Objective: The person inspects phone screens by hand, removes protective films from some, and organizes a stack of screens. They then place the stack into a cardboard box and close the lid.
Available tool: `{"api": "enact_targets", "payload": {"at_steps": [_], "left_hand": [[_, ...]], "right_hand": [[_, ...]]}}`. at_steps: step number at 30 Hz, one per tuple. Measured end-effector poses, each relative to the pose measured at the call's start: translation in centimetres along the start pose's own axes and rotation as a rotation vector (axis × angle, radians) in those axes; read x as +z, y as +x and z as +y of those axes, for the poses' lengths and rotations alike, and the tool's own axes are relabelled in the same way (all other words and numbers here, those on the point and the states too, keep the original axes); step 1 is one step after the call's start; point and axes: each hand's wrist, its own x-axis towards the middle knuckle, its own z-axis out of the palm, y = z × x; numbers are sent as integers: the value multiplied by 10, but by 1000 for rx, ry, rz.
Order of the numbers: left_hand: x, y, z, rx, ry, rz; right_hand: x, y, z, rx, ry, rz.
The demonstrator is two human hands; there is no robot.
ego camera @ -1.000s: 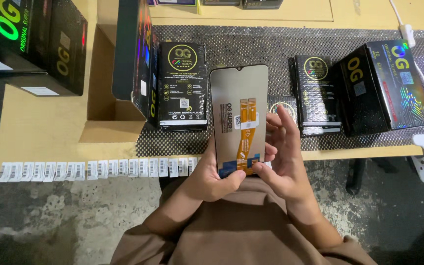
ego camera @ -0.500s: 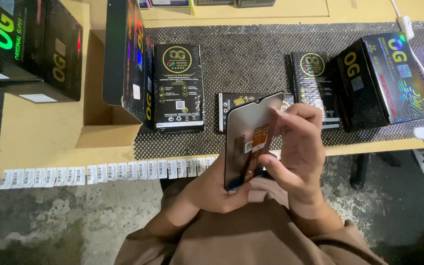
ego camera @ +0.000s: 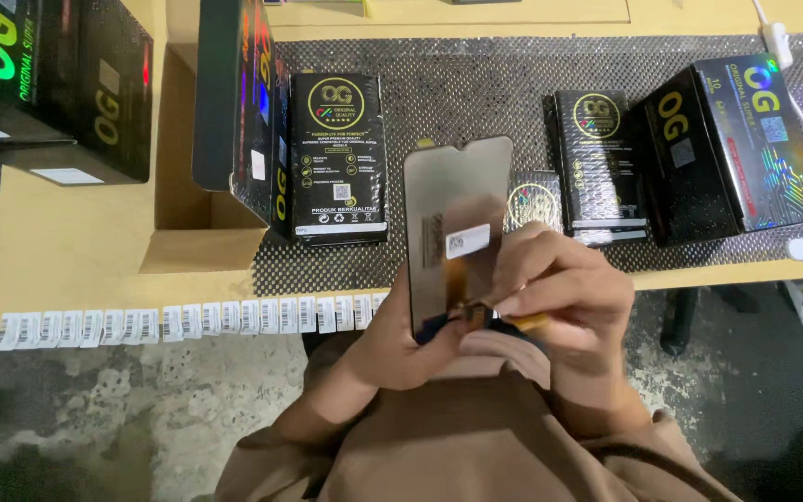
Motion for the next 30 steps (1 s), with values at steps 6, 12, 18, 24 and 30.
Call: {"api": "enact_targets", "payload": {"at_steps": [6, 12, 18, 24, 30], "left_hand": [[7, -3, -14, -5, -292, 216], [9, 6, -5, -40, -450, 202], [8, 8, -12, -14, -283, 184], [9, 5, -13, -10, -321, 174], [17, 3, -4, -165, -330, 234]], "right_hand": [[-4, 22, 10, -377, -516, -170], [-8, 30, 17, -381, -470, -224], [-11, 28, 18, -337, -429, -189], [-14, 28, 15, -341, -423, -200], [-14, 28, 14, -336, -499, -250]]}}
